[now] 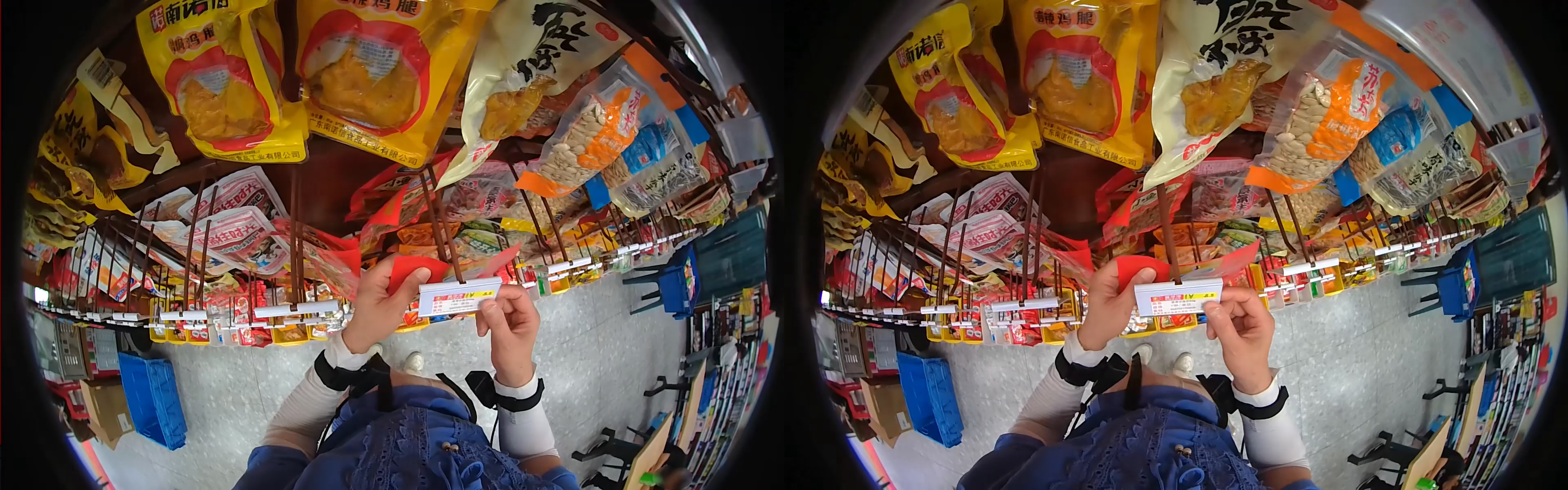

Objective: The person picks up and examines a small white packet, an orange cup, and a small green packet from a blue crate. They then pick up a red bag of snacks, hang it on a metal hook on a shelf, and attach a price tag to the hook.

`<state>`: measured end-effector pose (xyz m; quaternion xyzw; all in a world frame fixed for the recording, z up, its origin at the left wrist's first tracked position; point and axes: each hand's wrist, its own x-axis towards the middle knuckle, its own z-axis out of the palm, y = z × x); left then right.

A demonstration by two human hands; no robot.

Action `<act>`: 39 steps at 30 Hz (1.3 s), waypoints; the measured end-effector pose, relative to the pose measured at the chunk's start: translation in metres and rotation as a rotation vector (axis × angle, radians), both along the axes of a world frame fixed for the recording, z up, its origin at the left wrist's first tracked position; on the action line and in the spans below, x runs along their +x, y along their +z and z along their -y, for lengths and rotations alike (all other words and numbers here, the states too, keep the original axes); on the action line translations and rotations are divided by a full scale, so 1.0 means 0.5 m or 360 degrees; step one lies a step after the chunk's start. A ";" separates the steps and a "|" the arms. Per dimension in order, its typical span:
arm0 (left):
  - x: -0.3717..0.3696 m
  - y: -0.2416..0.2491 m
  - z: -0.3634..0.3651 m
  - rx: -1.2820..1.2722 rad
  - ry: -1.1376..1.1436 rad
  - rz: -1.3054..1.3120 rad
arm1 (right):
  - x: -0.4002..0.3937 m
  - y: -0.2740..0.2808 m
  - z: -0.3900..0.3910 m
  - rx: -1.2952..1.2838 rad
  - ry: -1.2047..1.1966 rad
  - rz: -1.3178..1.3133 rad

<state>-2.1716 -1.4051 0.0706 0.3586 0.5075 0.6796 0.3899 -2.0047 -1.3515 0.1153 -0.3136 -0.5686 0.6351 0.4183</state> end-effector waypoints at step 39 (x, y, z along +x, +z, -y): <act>0.009 -0.016 0.020 0.0237 0.0356 -0.0099 | 0.002 0.008 -0.004 -0.0031 0.0586 -0.0272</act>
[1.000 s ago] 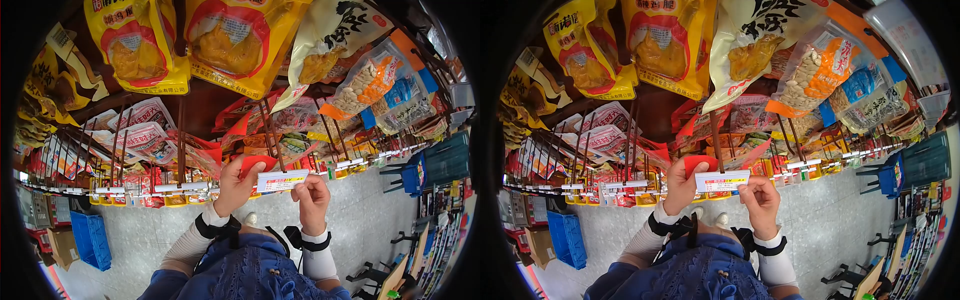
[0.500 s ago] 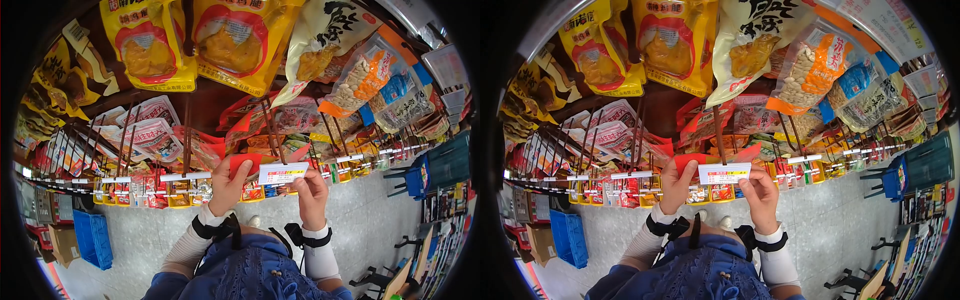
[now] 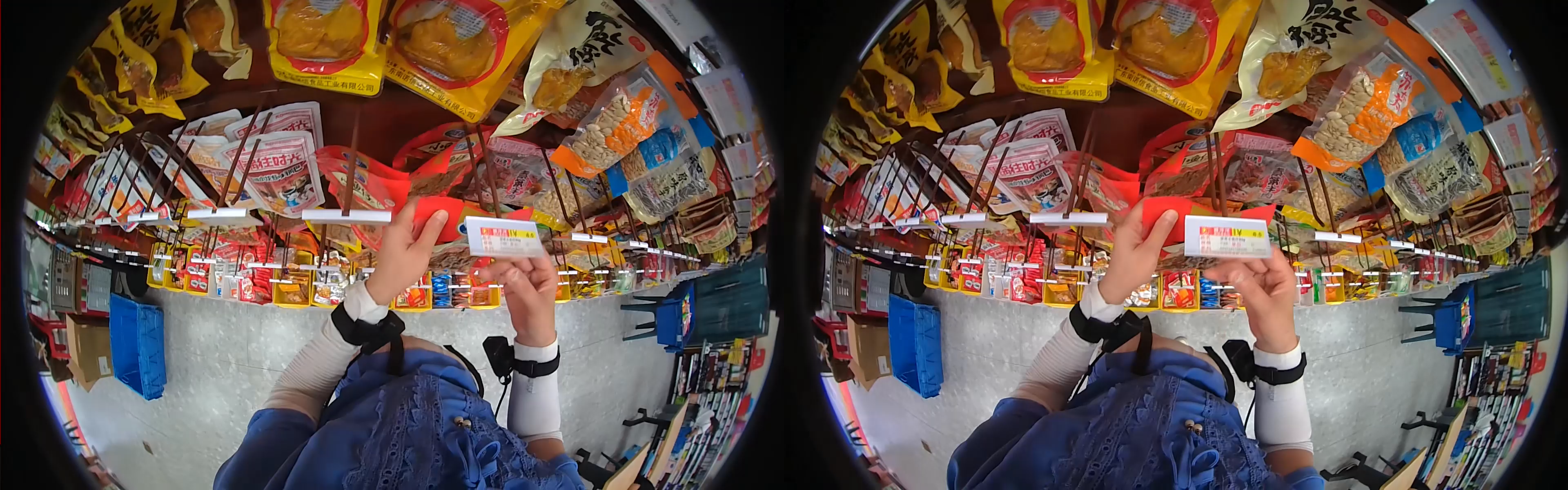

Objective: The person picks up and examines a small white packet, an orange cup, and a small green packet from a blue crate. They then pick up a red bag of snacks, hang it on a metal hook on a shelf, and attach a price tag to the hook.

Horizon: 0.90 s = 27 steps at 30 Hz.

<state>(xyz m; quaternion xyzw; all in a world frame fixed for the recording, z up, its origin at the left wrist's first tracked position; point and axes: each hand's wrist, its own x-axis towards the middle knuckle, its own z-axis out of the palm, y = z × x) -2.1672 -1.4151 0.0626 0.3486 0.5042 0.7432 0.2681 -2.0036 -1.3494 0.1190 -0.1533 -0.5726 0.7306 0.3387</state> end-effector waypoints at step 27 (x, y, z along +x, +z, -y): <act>0.011 0.009 -0.013 -0.0033 0.0485 -0.0414 | 0.005 0.033 -0.007 0.0129 -0.0026 0.0019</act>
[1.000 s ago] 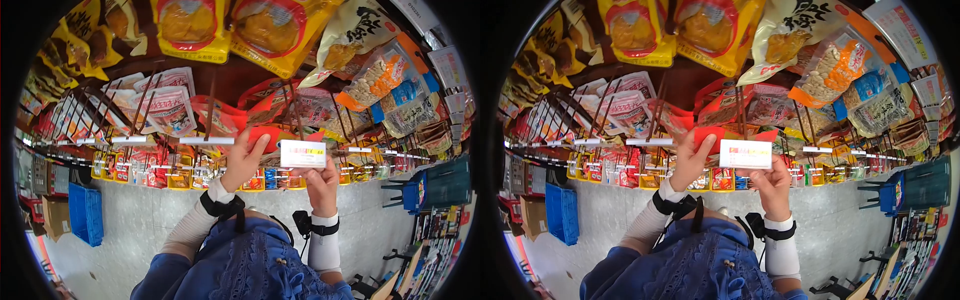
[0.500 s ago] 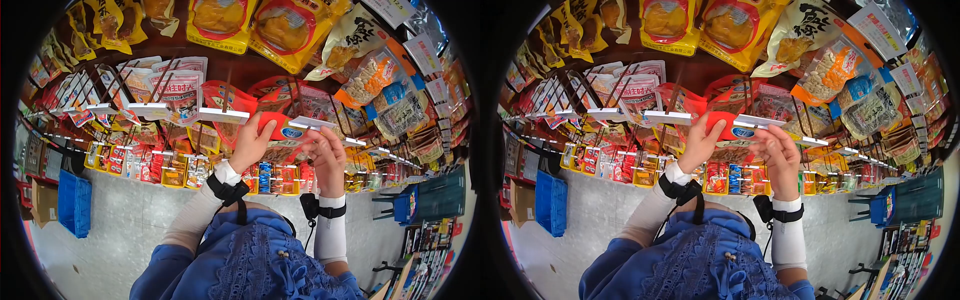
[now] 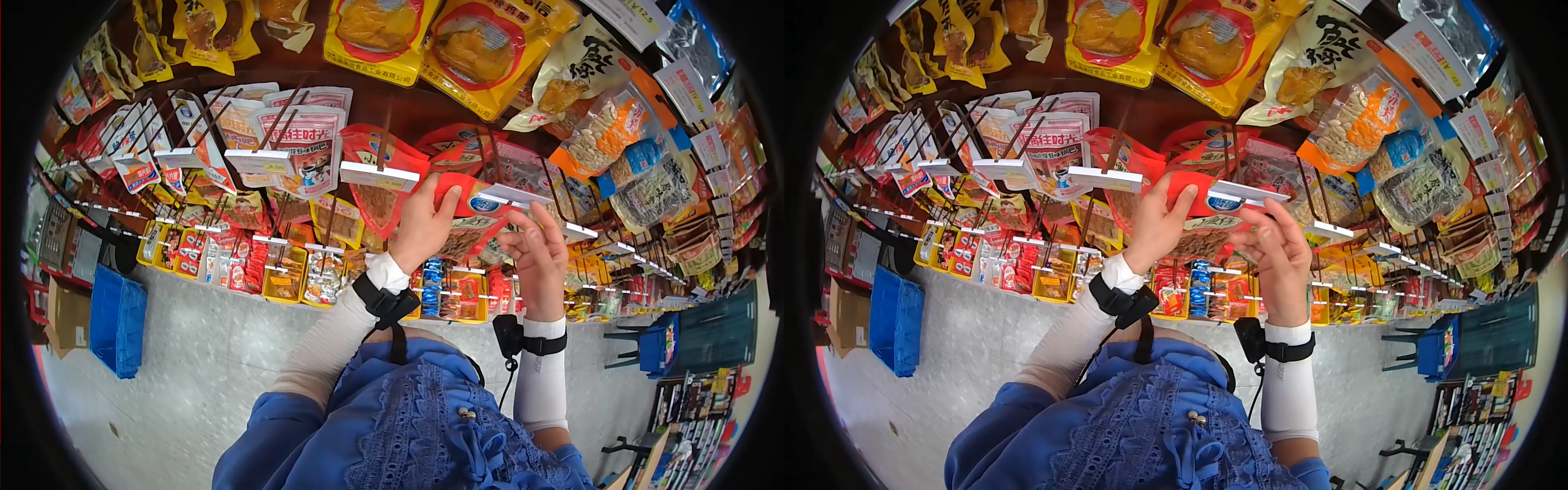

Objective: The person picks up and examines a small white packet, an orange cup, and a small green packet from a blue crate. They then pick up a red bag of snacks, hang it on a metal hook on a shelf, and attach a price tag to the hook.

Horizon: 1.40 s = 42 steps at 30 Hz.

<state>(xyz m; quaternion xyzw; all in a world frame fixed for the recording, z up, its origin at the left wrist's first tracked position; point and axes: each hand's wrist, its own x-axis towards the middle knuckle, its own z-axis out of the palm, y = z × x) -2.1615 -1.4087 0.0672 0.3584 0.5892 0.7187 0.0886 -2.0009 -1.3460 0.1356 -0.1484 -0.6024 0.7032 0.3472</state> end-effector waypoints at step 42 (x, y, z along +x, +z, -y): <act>0.006 -0.076 -0.007 -0.0559 -0.0036 0.0378 | -0.005 -0.089 0.008 -0.0356 -0.0098 0.0048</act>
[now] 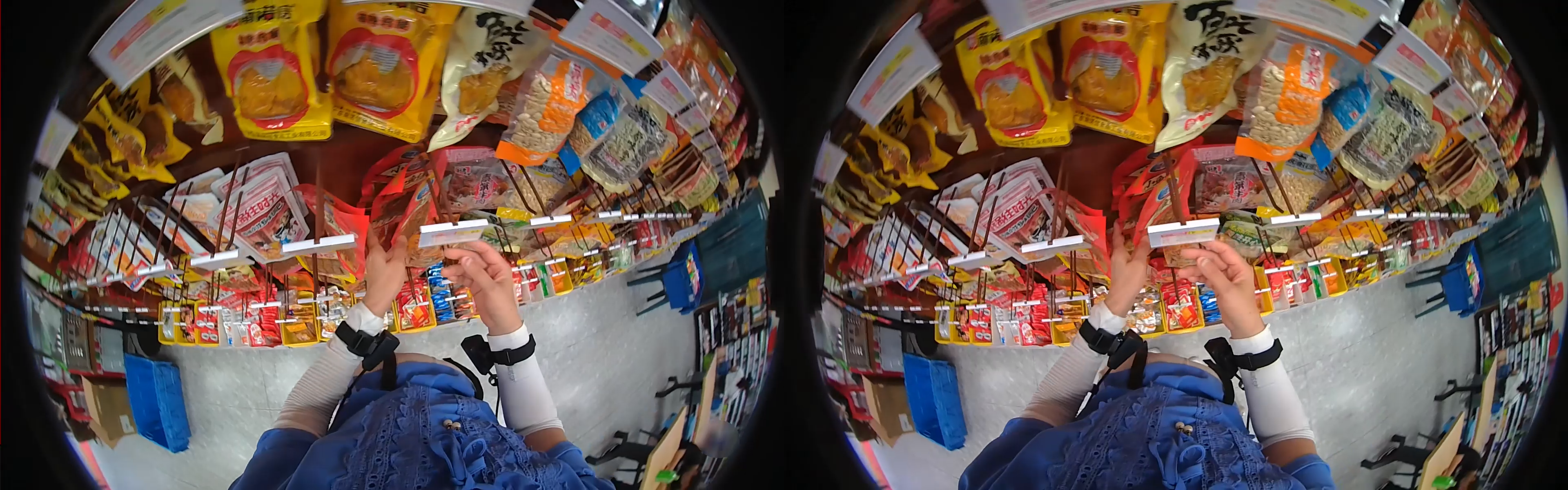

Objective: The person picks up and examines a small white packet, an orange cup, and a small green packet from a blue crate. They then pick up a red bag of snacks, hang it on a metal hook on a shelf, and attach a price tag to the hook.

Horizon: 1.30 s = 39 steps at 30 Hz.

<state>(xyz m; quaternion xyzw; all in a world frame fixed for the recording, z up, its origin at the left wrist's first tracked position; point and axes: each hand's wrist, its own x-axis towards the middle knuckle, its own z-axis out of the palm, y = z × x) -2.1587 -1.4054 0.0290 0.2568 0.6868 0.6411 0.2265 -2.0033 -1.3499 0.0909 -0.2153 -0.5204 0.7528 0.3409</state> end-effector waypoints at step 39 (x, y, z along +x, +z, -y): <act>0.614 -0.141 -0.297 -0.0459 -0.1416 0.0266 | 0.970 -0.214 -0.283 -0.0606 -0.0936 0.0280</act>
